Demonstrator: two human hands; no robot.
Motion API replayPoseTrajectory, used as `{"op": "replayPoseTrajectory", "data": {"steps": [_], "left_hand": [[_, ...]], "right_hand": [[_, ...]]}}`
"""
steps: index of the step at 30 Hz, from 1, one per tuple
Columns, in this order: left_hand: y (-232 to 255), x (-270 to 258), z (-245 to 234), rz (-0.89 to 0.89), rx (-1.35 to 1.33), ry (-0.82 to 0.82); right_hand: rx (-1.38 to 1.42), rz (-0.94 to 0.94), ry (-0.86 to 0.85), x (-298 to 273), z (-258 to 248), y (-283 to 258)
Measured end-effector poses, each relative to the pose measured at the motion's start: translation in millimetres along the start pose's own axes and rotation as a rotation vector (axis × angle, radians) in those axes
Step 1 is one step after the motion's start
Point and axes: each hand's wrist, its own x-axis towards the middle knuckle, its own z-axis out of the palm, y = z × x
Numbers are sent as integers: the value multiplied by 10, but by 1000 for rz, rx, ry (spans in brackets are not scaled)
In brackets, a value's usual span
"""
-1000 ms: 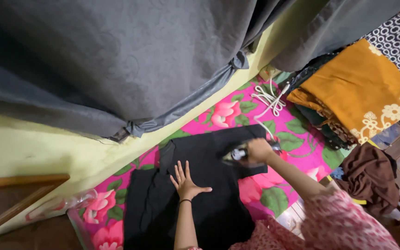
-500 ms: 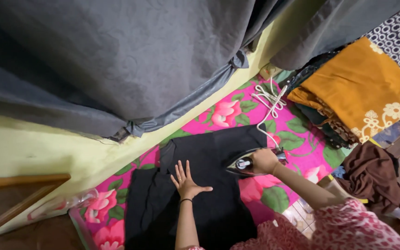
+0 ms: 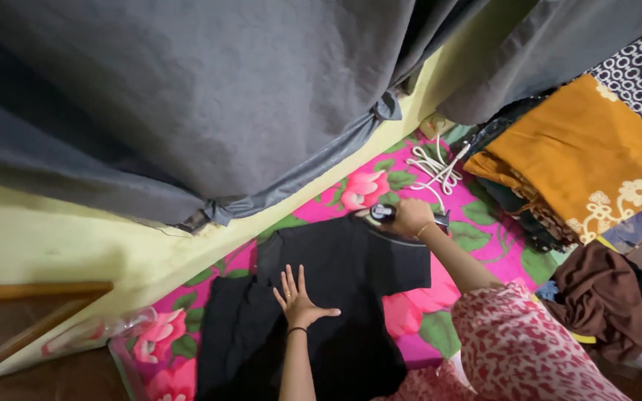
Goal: Iron and fold a black t-shirt on a padded surface.
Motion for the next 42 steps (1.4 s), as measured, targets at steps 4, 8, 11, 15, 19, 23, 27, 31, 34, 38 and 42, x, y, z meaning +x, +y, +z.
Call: {"op": "replayPoseTrajectory", "data": {"steps": [4, 8, 11, 15, 19, 23, 27, 31, 34, 38, 42], "left_hand": [[28, 12, -52, -3, 5, -20], [-6, 29, -31, -2, -7, -10], [-9, 0, -10, 0, -18, -8], [14, 26, -32, -19, -8, -24], [18, 42, -10, -21, 9, -13], [27, 21, -22, -17, 20, -2], [41, -10, -43, -25, 36, -11], [114, -95, -94, -6, 36, 46], [173, -259, 0, -19, 31, 97], [103, -515, 182, 10, 27, 226], [-31, -708, 314, 75, 62, 342]], "right_hand": [[59, -240, 27, -509, 237, 91], [14, -351, -20, -965, 460, 183], [154, -369, 74, -913, 283, 92], [135, -176, 145, -409, -2, -40], [2, -131, 75, 250, 145, 50], [-22, -175, 8, 142, 87, 71], [108, -433, 55, -448, 122, 139], [-6, -394, -47, -890, 347, 312], [145, -511, 9, -883, 348, 579], [-50, -293, -43, -666, 147, 1151], [167, 37, 104, -540, -35, 1962]]}}
